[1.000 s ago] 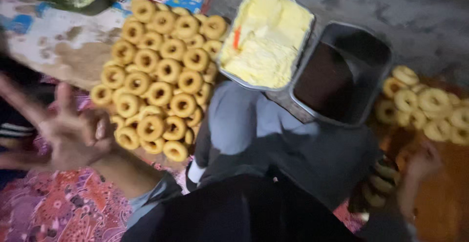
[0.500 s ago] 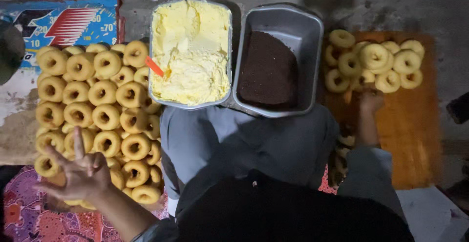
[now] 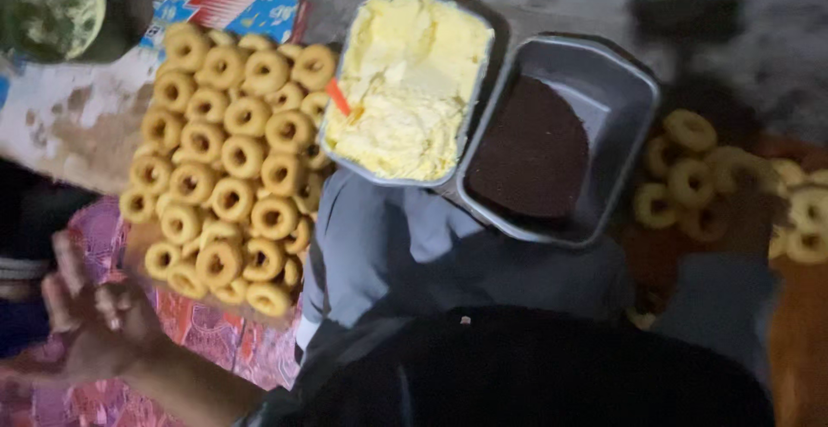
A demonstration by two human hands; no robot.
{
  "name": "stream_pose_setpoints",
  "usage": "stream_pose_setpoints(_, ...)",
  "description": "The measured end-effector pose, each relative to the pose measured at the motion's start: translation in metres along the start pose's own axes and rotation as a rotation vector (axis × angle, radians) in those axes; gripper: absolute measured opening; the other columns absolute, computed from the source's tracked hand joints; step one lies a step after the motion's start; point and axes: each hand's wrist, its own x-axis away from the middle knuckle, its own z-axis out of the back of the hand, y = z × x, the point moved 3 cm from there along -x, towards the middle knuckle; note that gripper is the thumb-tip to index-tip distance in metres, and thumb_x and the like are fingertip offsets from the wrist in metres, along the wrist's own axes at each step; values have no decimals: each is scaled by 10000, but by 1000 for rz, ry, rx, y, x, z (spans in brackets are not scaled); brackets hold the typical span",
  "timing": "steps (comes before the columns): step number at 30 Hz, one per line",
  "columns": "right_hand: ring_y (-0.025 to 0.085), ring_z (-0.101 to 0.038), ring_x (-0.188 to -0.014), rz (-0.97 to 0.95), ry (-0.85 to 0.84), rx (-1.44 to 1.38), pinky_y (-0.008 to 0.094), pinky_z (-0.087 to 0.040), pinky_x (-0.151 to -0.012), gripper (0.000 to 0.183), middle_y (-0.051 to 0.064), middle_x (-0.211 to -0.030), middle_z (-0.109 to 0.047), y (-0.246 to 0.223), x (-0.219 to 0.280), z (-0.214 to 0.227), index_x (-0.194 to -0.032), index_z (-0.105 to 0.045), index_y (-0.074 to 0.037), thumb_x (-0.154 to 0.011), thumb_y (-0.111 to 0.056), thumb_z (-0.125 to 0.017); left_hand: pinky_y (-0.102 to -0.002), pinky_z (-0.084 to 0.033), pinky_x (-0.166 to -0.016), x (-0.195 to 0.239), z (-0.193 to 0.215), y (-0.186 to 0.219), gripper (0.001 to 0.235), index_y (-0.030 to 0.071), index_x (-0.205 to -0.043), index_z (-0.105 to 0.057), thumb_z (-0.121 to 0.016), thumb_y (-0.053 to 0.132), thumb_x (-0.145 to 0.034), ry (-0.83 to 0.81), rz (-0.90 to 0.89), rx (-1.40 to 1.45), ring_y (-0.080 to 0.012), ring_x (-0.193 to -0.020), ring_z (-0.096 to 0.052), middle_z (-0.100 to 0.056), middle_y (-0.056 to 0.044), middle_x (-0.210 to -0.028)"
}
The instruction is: The person sits on the floor and repeatedly picks up plain donuts, presses them into a yellow filling, and then into a dark crumb topping. The finished donuts are stacked on a wooden board to the right.
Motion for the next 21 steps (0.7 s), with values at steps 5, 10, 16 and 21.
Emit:
stream_pose_setpoints(5,210,-614,-886,120,-114,-15,348,-478,-765,226,102,-1019,-646,-68,-26,-41,-1117,-620,-52,-925,-169,-642,-224,-406,-671,82,51,92,957,18,-1142,-710,-313,867,-945,-15,-261,-208,-91,-671,-559,-583,-54,-1276)
stream_pose_setpoints(10,218,-619,-953,182,-175,-40,354,-481,-825,268,111,-1076,-652,-112,-19,-53,-1145,-622,-42,-904,-155,-653,-157,-447,-615,116,57,112,940,-34,-1017,-728,-353,818,-889,31,-369,-166,-102,-607,-585,-580,-118,-1463)
stream_pose_setpoints(16,228,-625,-1034,286,-220,-234,362,-484,-897,321,123,-1145,-659,-159,26,-86,-1177,-624,-29,-878,-139,-665,-177,-334,-389,63,65,66,1039,-93,-1087,-693,-285,832,-849,350,-363,166,-206,-686,-725,-488,-268,-1662)
stream_pose_setpoints(21,236,-629,-1102,338,-396,-504,368,-488,-957,367,133,-1202,-664,-171,132,-99,-1205,-627,-19,-857,-125,-676,-335,-482,-824,19,66,-64,675,14,-1213,-661,-445,622,-1013,715,210,-316,-201,-882,-612,-689,-65,-956)
